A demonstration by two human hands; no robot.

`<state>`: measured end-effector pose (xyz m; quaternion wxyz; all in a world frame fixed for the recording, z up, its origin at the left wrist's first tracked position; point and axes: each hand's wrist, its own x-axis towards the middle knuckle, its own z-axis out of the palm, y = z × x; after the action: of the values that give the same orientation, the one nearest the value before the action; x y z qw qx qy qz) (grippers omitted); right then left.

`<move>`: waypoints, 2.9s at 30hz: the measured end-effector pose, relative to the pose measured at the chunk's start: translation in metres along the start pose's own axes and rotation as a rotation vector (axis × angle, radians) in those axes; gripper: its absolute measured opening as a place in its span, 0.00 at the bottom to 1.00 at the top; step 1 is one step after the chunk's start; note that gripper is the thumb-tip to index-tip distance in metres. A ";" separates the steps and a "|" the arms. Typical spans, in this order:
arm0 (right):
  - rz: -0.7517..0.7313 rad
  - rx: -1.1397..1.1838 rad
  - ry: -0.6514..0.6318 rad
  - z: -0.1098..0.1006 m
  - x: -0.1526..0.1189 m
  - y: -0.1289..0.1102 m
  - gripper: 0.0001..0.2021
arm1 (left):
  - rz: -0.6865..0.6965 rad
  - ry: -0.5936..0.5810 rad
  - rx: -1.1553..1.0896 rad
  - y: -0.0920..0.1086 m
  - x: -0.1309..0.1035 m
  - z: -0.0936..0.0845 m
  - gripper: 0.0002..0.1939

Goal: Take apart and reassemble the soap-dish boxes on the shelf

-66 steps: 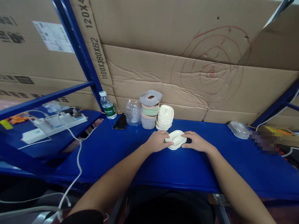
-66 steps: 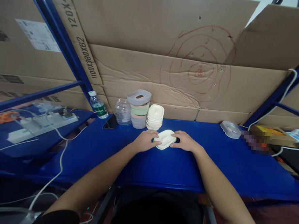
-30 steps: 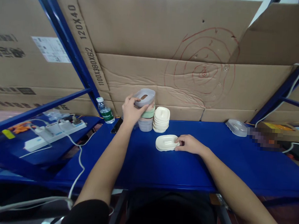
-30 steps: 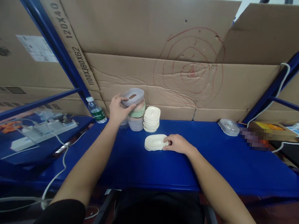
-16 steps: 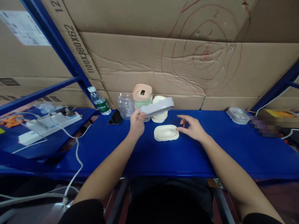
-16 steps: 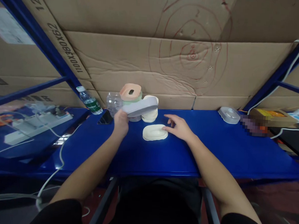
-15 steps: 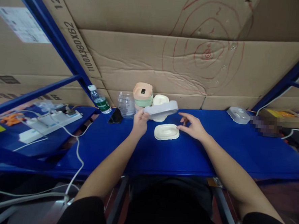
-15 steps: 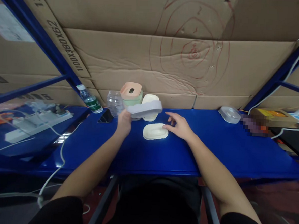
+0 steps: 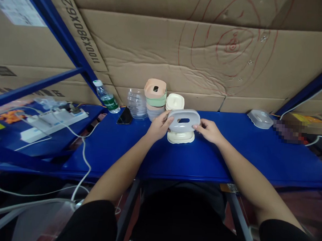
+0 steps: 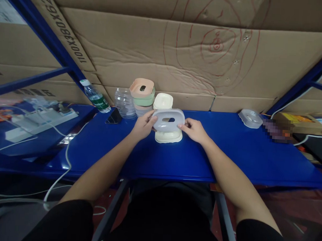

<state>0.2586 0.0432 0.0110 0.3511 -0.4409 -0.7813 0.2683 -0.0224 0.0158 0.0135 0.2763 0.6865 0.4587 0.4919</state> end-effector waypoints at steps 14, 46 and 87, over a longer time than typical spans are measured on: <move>0.152 -0.156 -0.234 0.005 0.004 0.006 0.40 | -0.089 -0.342 0.634 0.011 0.000 -0.005 0.25; 0.180 -0.458 -0.394 0.007 0.001 0.002 0.37 | 0.123 0.596 0.720 0.005 0.060 -0.112 0.15; -0.094 -0.094 0.102 -0.007 -0.003 0.000 0.21 | -0.024 0.468 -0.173 0.048 0.051 -0.073 0.35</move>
<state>0.2651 0.0410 0.0146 0.3817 -0.4329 -0.7938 0.1918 -0.0676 0.0360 0.1017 0.2258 0.5223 0.4745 0.6716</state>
